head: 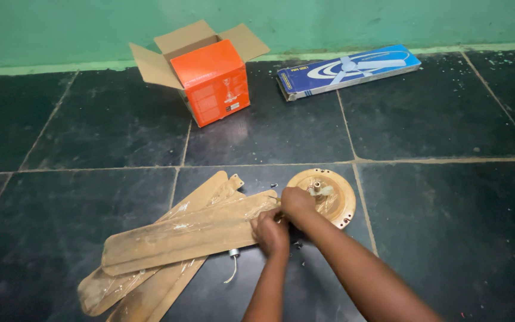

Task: The person assembles an electric fan by attaching blades to the motor housing using a screwdriver. They secure each blade with screws and washers, then remove protective plastic from the blades.

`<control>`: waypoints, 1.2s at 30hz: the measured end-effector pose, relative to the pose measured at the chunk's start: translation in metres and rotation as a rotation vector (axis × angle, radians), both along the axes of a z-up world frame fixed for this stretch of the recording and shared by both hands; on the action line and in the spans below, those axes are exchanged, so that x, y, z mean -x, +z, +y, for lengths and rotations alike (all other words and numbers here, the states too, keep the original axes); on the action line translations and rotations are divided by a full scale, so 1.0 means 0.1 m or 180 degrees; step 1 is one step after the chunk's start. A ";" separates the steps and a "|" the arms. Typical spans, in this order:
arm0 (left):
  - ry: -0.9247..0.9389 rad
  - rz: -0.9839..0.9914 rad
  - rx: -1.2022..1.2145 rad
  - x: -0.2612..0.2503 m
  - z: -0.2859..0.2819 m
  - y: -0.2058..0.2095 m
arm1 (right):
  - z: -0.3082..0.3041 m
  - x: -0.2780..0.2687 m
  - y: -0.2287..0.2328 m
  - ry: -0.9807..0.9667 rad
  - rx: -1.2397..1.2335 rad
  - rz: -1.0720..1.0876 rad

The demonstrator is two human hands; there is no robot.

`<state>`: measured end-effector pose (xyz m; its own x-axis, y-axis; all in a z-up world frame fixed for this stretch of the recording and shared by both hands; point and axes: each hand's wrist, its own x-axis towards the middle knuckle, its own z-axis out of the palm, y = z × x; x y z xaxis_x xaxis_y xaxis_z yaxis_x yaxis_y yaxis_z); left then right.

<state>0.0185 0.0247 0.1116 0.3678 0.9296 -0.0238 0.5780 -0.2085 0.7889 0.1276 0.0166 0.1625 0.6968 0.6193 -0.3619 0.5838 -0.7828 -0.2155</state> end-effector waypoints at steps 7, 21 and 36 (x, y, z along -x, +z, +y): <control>-0.0073 0.0036 -0.0189 0.00 -0.04 -0.08 | -0.10 0.00 -0.10 0.0148 -0.0324 -0.0362; -0.0478 -0.0381 -0.0397 0.01 0.12 -0.20 | -0.53 0.08 0.33 -0.0228 -0.1140 0.0049; -0.0588 0.0010 -0.0251 0.02 0.11 -0.21 | -1.17 0.42 0.16 -0.0096 -0.2075 -0.0935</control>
